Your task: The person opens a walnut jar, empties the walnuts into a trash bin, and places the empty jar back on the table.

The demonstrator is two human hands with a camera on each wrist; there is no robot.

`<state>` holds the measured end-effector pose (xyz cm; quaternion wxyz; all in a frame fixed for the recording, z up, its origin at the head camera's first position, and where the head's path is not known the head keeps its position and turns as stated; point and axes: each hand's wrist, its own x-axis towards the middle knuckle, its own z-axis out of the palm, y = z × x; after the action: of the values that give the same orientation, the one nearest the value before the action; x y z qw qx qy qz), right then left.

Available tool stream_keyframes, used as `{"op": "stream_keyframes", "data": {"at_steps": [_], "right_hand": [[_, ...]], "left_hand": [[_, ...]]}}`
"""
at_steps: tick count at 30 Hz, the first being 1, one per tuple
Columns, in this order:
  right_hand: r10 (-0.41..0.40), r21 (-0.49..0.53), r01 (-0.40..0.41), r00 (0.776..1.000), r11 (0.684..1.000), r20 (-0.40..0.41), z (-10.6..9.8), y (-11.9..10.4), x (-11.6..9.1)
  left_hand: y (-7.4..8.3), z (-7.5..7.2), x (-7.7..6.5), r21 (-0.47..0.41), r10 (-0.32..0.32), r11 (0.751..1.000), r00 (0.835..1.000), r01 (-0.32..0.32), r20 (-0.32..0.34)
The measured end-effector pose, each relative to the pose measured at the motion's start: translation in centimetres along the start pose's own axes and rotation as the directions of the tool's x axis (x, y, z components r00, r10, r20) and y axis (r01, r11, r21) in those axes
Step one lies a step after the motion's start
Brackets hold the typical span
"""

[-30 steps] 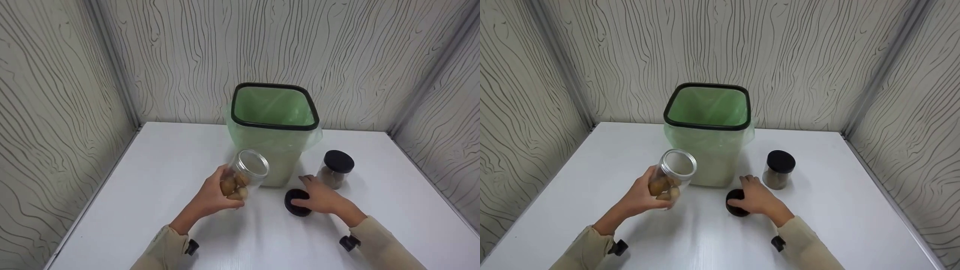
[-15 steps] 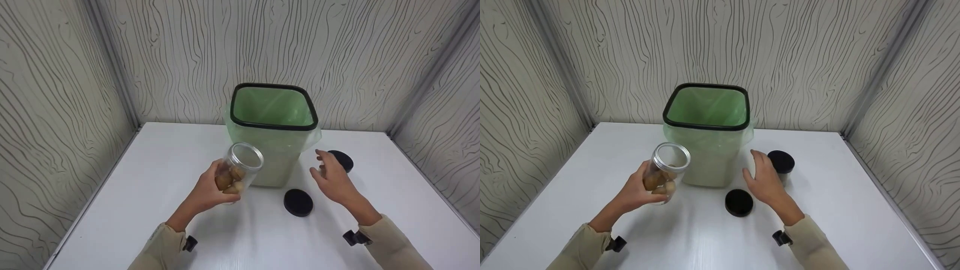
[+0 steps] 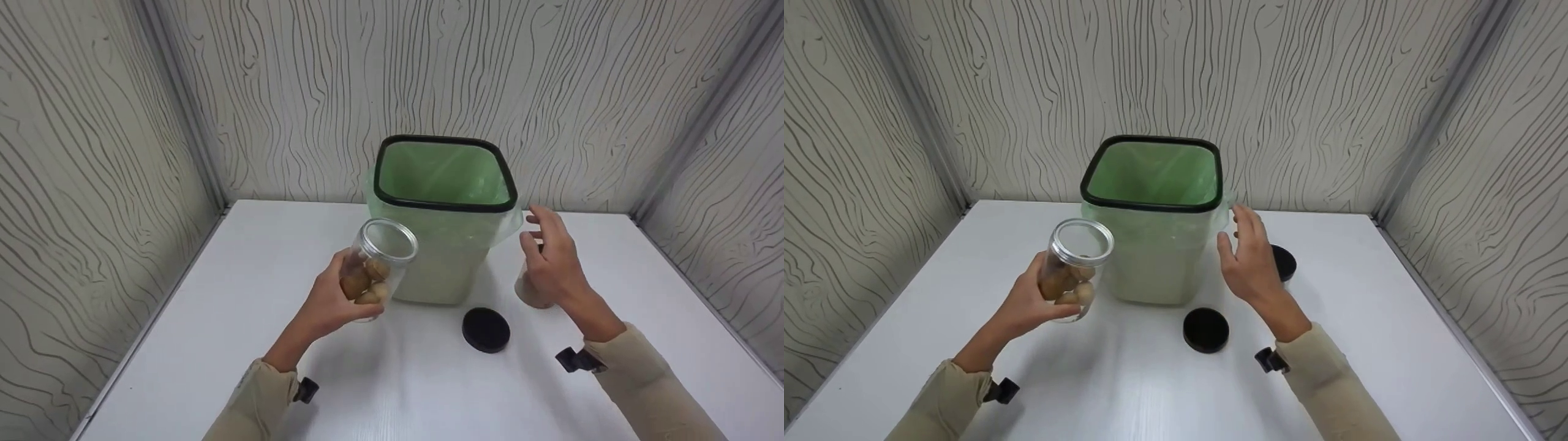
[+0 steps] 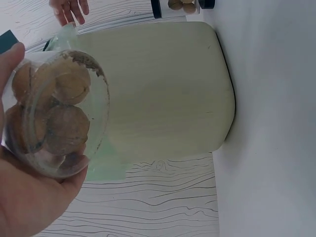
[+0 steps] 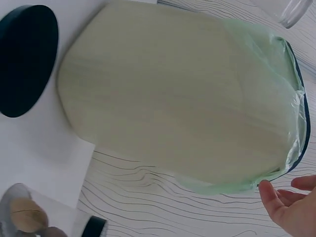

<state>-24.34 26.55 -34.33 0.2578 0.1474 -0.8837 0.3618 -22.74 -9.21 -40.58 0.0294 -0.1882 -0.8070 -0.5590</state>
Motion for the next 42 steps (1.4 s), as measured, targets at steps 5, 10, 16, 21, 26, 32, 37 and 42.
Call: {"op": "stream_keyframes", "data": {"at_steps": [5,10,16,21,26,32,37,42], "right_hand": [[0.012,-0.011,-0.012,1.0,1.0,0.016,-0.2,-0.9,1.4],[0.035,-0.023,-0.034,0.998,0.999,0.047,-0.2,-1.3,2.7],[0.076,-0.036,-0.073,0.99,0.997,0.114,0.0,-1.9,4.1],[0.089,-0.056,-0.082,0.986,0.995,0.138,0.4,-2.0,5.0],[0.098,-0.067,-0.089,0.984,0.994,0.146,0.9,-1.8,5.3],[0.107,-0.074,-0.097,0.982,0.993,0.153,1.3,-1.8,5.5],[0.113,-0.084,-0.101,0.982,0.991,0.153,1.4,-1.9,5.6],[0.105,-0.082,-0.093,0.982,0.992,0.156,1.5,-1.9,5.6]], "left_hand": [[0.3,-0.4,0.2,-0.014,-0.016,1.0,1.0,0.015,-0.026],[0.4,-0.9,0.6,-0.012,-0.025,1.0,0.998,0.024,-0.054],[0.9,-1.4,0.9,-0.014,-0.029,1.0,0.996,0.028,-0.089],[1.7,-2.0,1.3,-0.017,-0.039,0.999,0.994,0.038,-0.1],[2.4,-2.6,2.1,-0.007,-0.027,1.0,0.994,0.027,-0.11],[3.3,-3.3,3.1,0.004,-0.003,1.0,0.994,0.003,-0.112],[4.0,-4.0,4.1,0.014,0.031,0.999,0.993,-0.029,-0.114],[4.8,-4.9,5.1,0.081,0.052,0.996,0.99,-0.041,-0.131]]}}
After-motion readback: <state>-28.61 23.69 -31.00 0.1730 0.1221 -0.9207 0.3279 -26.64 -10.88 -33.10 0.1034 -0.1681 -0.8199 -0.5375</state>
